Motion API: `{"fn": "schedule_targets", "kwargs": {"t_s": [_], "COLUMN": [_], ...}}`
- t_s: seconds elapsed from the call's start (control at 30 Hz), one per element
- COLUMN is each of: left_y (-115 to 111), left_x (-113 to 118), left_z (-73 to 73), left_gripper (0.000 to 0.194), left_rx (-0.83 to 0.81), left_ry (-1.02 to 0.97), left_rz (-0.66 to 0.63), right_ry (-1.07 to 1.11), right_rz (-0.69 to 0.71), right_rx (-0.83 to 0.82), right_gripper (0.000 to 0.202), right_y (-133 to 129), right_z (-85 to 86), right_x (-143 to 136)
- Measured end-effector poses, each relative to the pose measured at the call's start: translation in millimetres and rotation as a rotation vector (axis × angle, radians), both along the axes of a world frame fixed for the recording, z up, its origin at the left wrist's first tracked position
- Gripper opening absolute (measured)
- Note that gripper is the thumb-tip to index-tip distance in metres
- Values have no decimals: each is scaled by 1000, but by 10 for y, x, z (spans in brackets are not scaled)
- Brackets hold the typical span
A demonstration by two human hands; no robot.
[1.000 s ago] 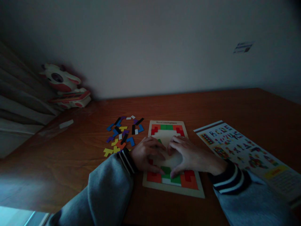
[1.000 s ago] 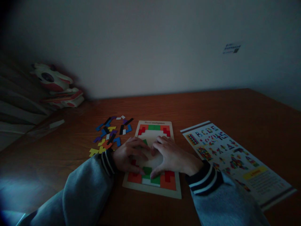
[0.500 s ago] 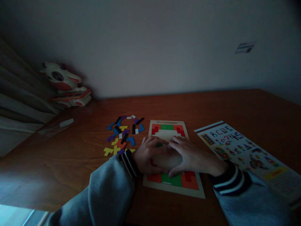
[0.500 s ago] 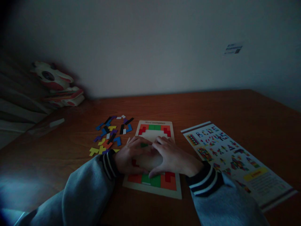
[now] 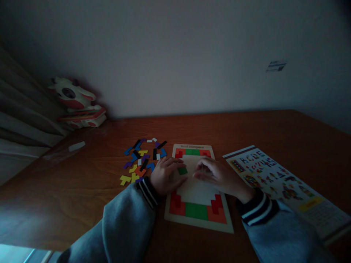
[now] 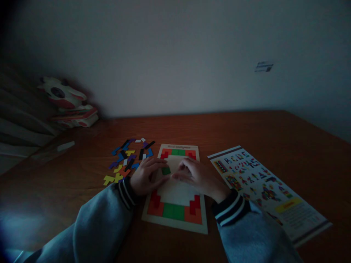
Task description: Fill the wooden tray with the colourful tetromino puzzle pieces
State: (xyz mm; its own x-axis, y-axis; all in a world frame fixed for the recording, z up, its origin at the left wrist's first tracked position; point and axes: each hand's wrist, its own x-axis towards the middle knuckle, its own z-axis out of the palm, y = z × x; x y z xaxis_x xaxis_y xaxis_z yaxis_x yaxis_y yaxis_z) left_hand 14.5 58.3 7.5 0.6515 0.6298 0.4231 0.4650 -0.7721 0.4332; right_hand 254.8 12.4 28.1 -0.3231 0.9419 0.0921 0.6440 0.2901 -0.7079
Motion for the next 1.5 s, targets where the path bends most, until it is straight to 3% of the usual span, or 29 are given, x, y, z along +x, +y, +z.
{"fn": "schedule_targets", "kwargs": {"t_s": [0.23, 0.37, 0.47, 0.6, 0.7, 0.83, 0.97, 1.17, 1.3, 1.5], "left_y": [64, 80, 89, 86, 61, 7, -15, 27, 30, 3], "left_x": [-13, -25, -26, -20, -6, 28, 47, 38, 39, 35], "left_z": [-32, -63, -72, -51, -18, -1, -30, -74, -89, -69], "left_gripper": [43, 46, 45, 46, 51, 51, 41, 35, 35, 27], "left_rx": [13, -18, -81, -153, -248, -345, -404, -429, -459, -367], "left_ry": [111, 91, 63, -54, -193, -311, -350, -401, -407, -368], "left_rz": [131, 137, 117, 108, 77, -27, 2, 150, 161, 159], "right_ry": [171, 207, 152, -41, -68, -64, -83, -42, 28, 44], "right_rz": [-318, -432, -367, -104, 51, 120, 83, -154, -262, -345], "right_rx": [381, 462, 447, 416, 433, 458, 506, 476, 478, 547], "right_gripper": [28, 25, 24, 27, 33, 22, 19, 24, 27, 28], "right_y": [106, 149, 130, 42, -8, -18, -12, 29, 53, 57], "right_z": [-162, -226, -223, -160, -140, -154, -129, -203, -260, -267], "right_x": [72, 98, 82, -4, -84, -142, -124, 3, 18, 27]}}
